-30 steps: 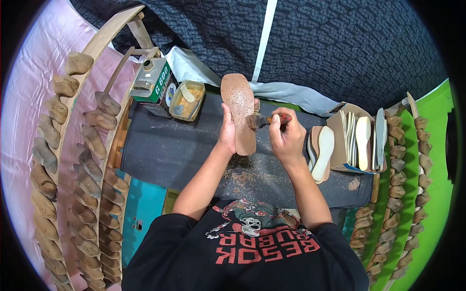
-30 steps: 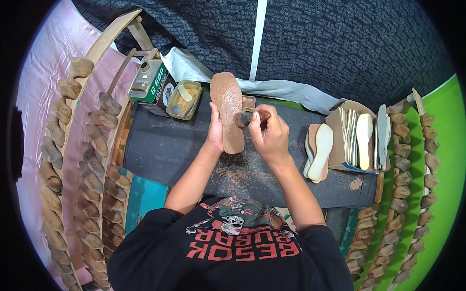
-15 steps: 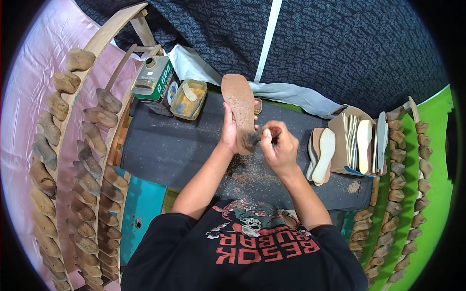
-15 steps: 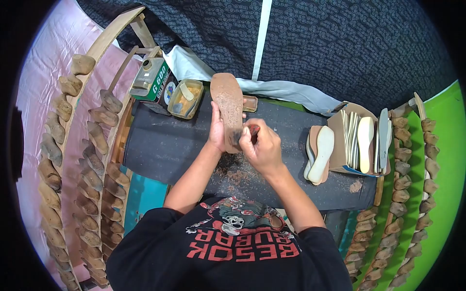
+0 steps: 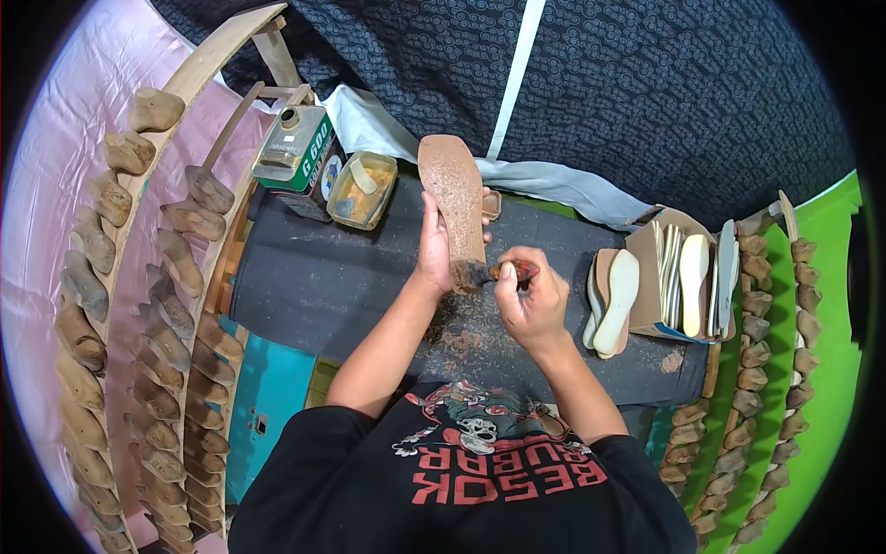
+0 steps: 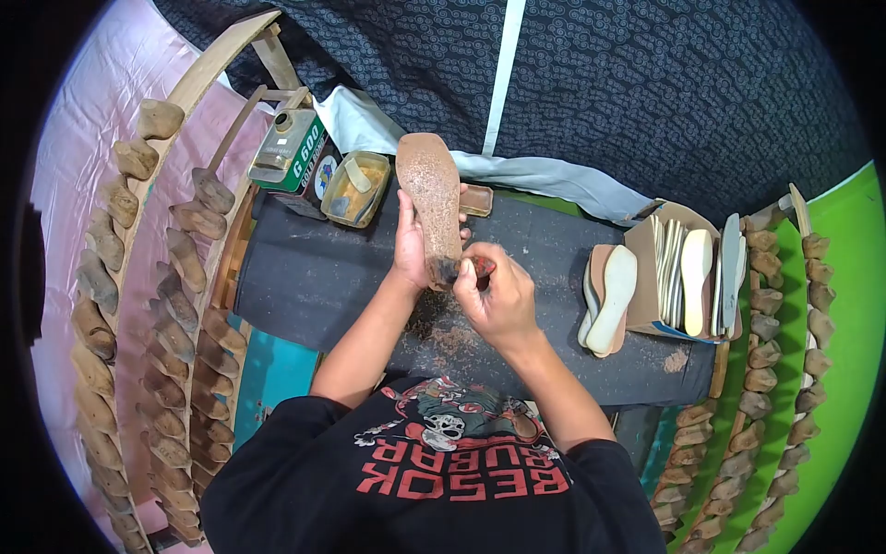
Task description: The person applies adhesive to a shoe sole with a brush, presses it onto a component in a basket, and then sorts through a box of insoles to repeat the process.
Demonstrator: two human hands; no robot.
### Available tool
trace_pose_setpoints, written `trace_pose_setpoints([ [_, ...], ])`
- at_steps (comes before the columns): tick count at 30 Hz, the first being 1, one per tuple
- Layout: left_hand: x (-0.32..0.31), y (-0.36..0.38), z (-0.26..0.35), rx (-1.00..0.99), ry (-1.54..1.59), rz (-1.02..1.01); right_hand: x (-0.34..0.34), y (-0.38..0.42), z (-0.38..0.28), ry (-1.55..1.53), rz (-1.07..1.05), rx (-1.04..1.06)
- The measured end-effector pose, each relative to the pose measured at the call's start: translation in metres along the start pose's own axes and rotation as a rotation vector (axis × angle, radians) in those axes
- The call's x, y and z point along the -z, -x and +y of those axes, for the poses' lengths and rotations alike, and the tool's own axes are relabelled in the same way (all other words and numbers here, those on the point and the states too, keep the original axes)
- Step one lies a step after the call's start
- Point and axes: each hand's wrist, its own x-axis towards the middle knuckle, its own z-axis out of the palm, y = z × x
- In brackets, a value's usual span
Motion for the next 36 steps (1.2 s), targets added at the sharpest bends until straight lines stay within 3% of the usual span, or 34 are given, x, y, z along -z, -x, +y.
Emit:
trace_pose_setpoints([
  [4,-0.007,-0.002,-0.016,0.017,-0.063,0.014,-0.003,-0.021,0.013,0.052,0.136,0.076],
  [9,-0.017,-0.003,-0.020,-0.007,-0.053,0.030,-0.002,-0.023,0.018,0.002,0.137,0.037],
  [12,0.006,-0.008,-0.010,0.086,0.115,-0.229,0.000,-0.004,0.006,0.032,0.091,0.071],
  [15,-0.017,-0.006,-0.002,0.011,0.165,-0.056,0.008,0.012,-0.003,0.026,0.008,0.040],
  [19,-0.020,-0.008,-0.002,0.015,0.188,-0.054,0.013,0.007,-0.004,0.031,0.030,-0.015],
  [23,-0.016,-0.008,-0.010,0.094,0.182,-0.070,0.006,-0.010,-0.001,0.039,0.139,0.087],
  [29,-0.011,-0.006,0.005,-0.015,0.280,-0.062,0.009,0.007,-0.004,0.044,0.046,0.056],
  [36,-0.006,-0.006,0.006,-0.022,0.332,-0.155,0.022,0.001,0.002,0.096,0.166,0.036],
])
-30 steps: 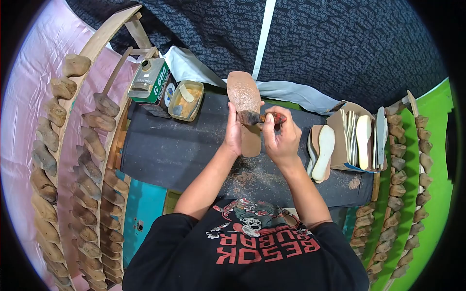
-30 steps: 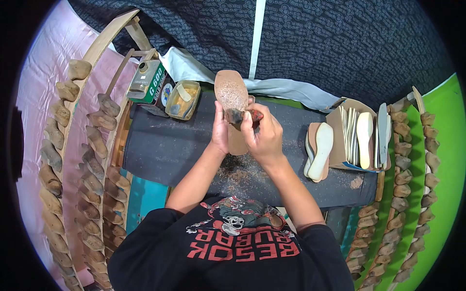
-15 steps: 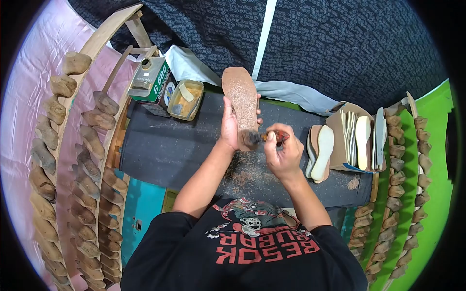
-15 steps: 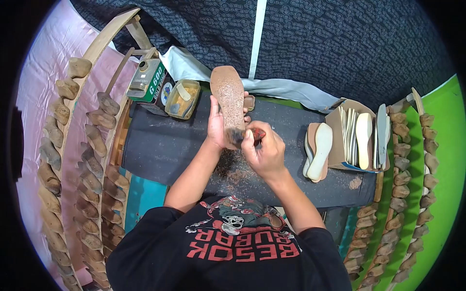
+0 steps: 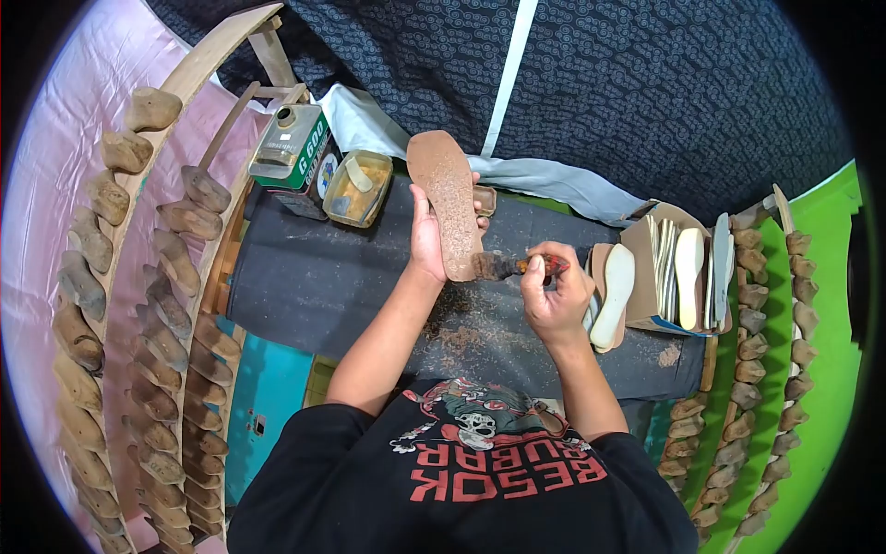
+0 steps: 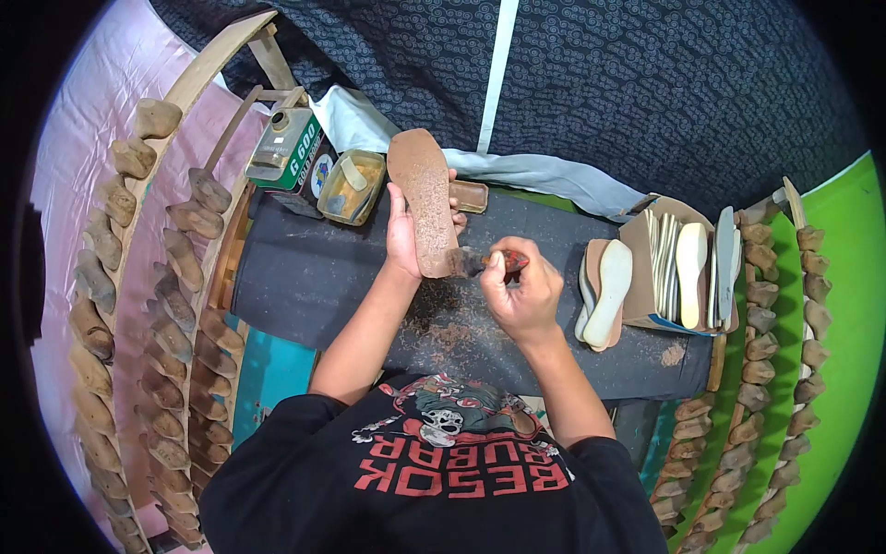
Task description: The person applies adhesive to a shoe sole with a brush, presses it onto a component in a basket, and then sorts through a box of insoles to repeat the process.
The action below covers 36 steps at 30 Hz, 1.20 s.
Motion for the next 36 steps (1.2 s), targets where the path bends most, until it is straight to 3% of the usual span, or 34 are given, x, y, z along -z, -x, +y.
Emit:
trace_pose_setpoints([
  [5,-0.006,-0.001,-0.006,0.028,0.056,-0.014,-0.004,0.008,-0.009,-0.033,-0.047,0.158],
  [8,-0.007,-0.001,-0.007,0.038,0.035,0.014,-0.002,0.004,0.000,0.005,-0.010,0.028],
  [13,0.000,0.000,-0.011,0.099,0.019,0.017,-0.008,-0.007,0.011,0.021,0.088,0.093],
  [19,-0.004,0.001,-0.007,0.010,-0.012,0.057,0.000,0.008,0.003,-0.022,-0.048,0.050],
  [23,0.001,0.002,-0.013,0.077,0.029,-0.008,-0.003,0.003,0.015,-0.003,0.010,0.083],
  [25,0.001,0.001,-0.019,0.121,0.076,-0.036,-0.006,-0.008,0.020,0.035,0.137,0.145],
  [27,0.001,-0.001,-0.023,0.103,0.032,0.076,-0.005,-0.012,0.019,0.034,0.144,0.158],
  [36,0.000,-0.001,-0.009,0.057,0.052,-0.013,0.006,0.013,0.011,-0.023,-0.006,0.162],
])
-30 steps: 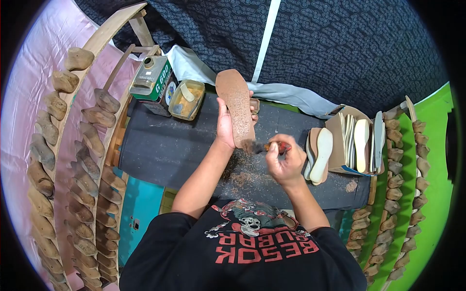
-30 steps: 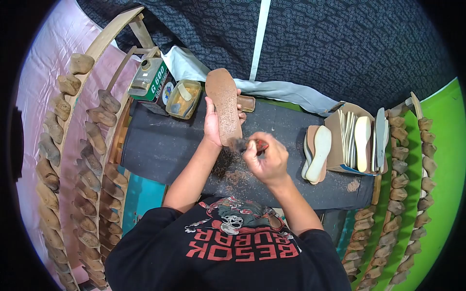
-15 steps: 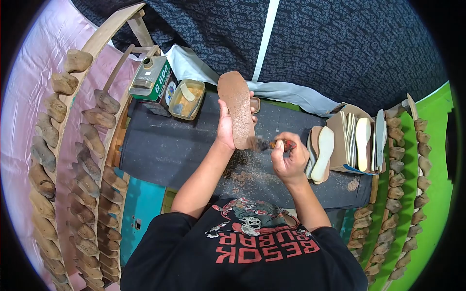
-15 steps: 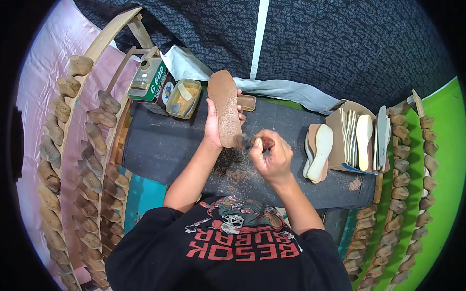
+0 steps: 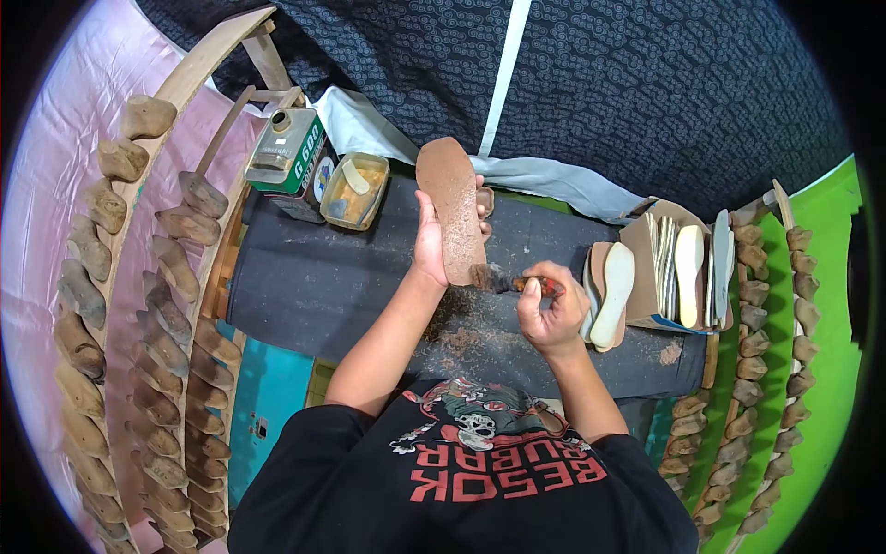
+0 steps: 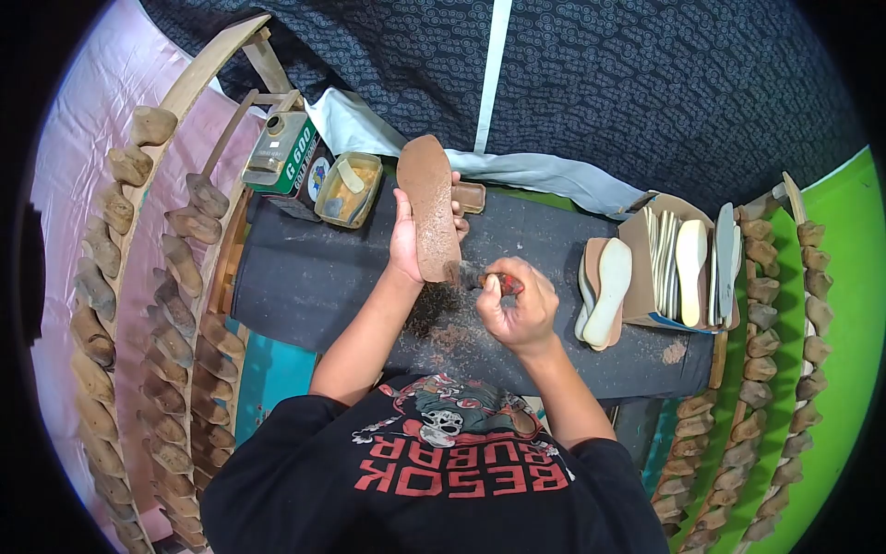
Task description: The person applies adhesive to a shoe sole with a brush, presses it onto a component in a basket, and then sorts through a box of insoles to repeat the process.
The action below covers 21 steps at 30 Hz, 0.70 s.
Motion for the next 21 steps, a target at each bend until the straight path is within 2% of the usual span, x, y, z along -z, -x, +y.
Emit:
trace_pose_setpoints([
  [4,-0.001,0.001,-0.013,0.067,0.081,-0.056,-0.005,-0.017,0.010,0.064,0.142,0.008],
  [5,-0.001,0.000,-0.016,0.056,0.043,0.037,-0.006,-0.020,0.011,0.068,0.172,-0.004],
  [6,-0.001,0.000,-0.018,0.044,0.004,0.129,-0.006,-0.022,0.012,0.068,0.173,-0.005],
  [7,-0.001,0.000,-0.019,0.045,0.004,0.129,-0.005,-0.023,0.012,0.076,0.164,-0.006],
  [10,0.000,0.001,-0.016,0.033,0.008,0.104,-0.002,-0.018,0.010,0.068,0.122,-0.004],
  [12,-0.001,0.003,-0.012,0.088,0.068,-0.001,0.000,-0.009,0.005,0.053,0.073,0.008],
  [15,-0.003,0.002,-0.010,0.057,0.039,0.017,0.003,0.001,0.002,0.026,-0.011,0.020],
  [17,0.001,0.001,-0.013,0.060,-0.004,0.028,0.003,-0.004,0.005,0.039,0.002,0.028],
  [19,-0.001,0.000,-0.017,0.064,-0.048,0.040,0.000,-0.012,0.010,0.093,0.122,0.020],
  [21,-0.005,-0.001,-0.021,0.094,-0.073,0.113,-0.002,-0.014,0.013,0.076,0.149,-0.020],
])
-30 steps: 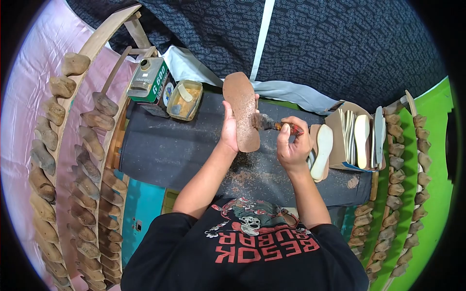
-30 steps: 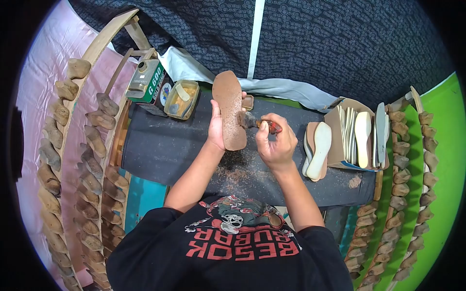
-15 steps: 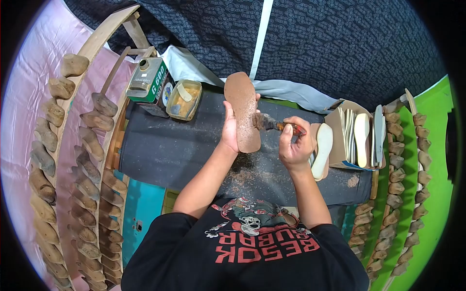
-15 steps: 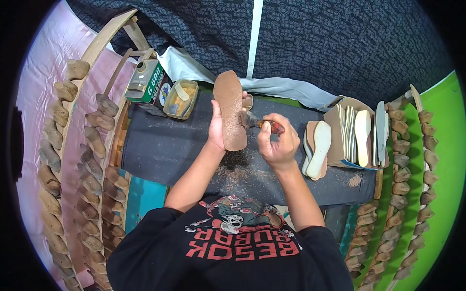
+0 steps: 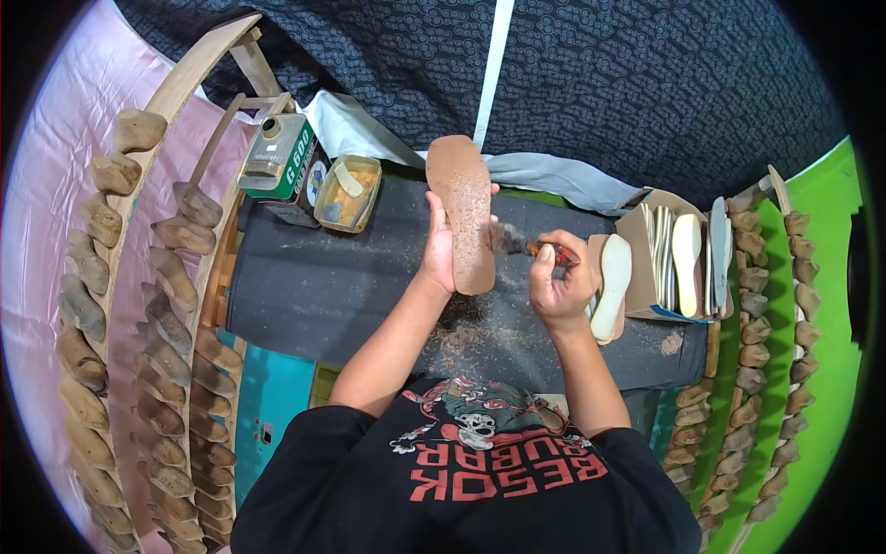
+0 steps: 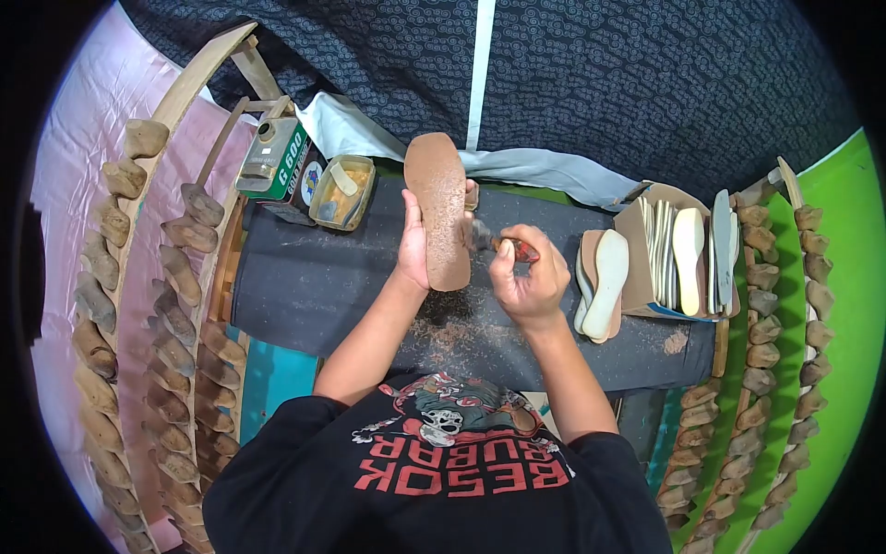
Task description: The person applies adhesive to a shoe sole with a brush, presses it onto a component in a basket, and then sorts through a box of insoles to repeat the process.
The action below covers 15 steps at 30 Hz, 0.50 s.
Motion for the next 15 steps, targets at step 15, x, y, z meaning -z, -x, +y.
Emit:
trace_pose_setpoints([
  [15,0.006,0.000,0.000,-0.006,-0.142,-0.016,-0.002,0.000,-0.006,-0.021,-0.028,0.061],
])
